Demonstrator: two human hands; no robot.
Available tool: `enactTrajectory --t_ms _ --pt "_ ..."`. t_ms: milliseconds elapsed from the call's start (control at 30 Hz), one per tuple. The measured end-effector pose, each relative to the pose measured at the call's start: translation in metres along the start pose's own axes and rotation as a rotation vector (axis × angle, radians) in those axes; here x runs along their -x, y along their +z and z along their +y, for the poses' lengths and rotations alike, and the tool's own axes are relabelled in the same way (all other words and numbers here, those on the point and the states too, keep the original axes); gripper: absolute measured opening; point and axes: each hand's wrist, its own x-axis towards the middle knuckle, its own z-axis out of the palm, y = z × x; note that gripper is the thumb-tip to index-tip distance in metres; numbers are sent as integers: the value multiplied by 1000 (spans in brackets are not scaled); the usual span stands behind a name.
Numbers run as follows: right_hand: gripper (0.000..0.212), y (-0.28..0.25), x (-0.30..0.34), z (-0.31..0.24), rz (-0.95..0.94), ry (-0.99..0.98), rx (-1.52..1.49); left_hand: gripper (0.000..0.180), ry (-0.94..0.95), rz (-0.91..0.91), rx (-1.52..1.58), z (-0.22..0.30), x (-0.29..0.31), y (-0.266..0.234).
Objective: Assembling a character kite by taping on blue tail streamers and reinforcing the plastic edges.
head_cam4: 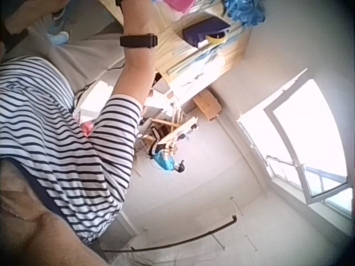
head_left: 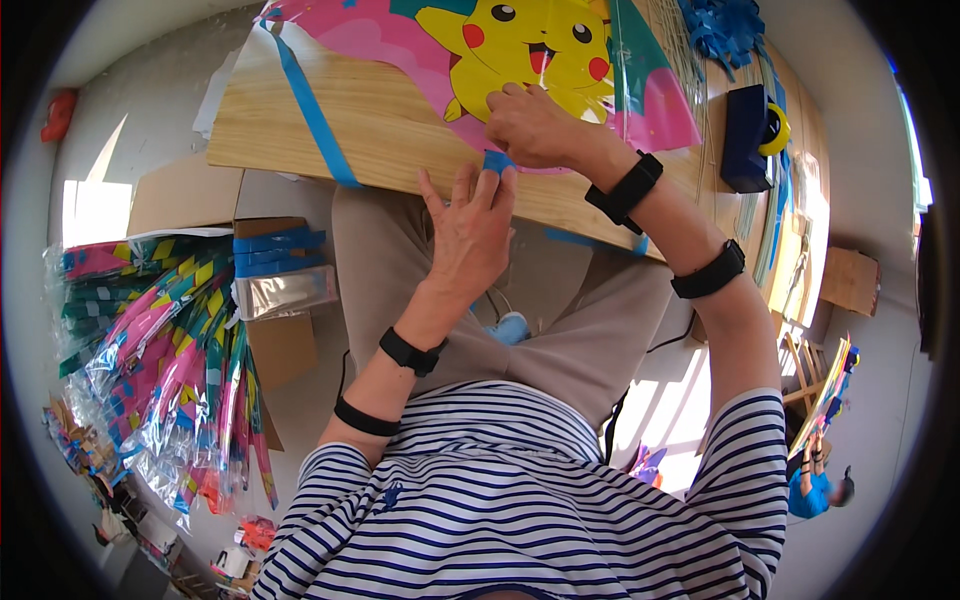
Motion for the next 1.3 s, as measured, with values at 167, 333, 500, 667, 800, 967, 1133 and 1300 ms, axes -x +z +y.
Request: enactTrajectory --t_ms 167,333,500,667,800,967,1133,1300 --pt "5 -3 1 3 11 -5 -39 75 -5 -12 17 -1 2 0" --pt "5 -9 -2 5 -32 -7 -83 71 -5 -19 32 -1 2 -1" --pt "5 -10 -4 4 -83 -18 -99 69 -3 -8 31 -1 3 -1" --pt "6 -10 -5 -1 -108 0 -80 71 4 6 34 -1 2 -1" --pt "6 -7 -7 -1 -108 -1 -70 75 3 2 24 -1 2 0" --pt "7 -8 -7 -2 -107 2 -69 78 -2 -4 17 -1 1 0" --pt "7 -7 -7 -3 -107 6 -66 81 -4 -4 10 -1 1 2" --pt "7 -5 -7 -2 -85 -2 -70 82 -4 -13 4 0 -1 0"
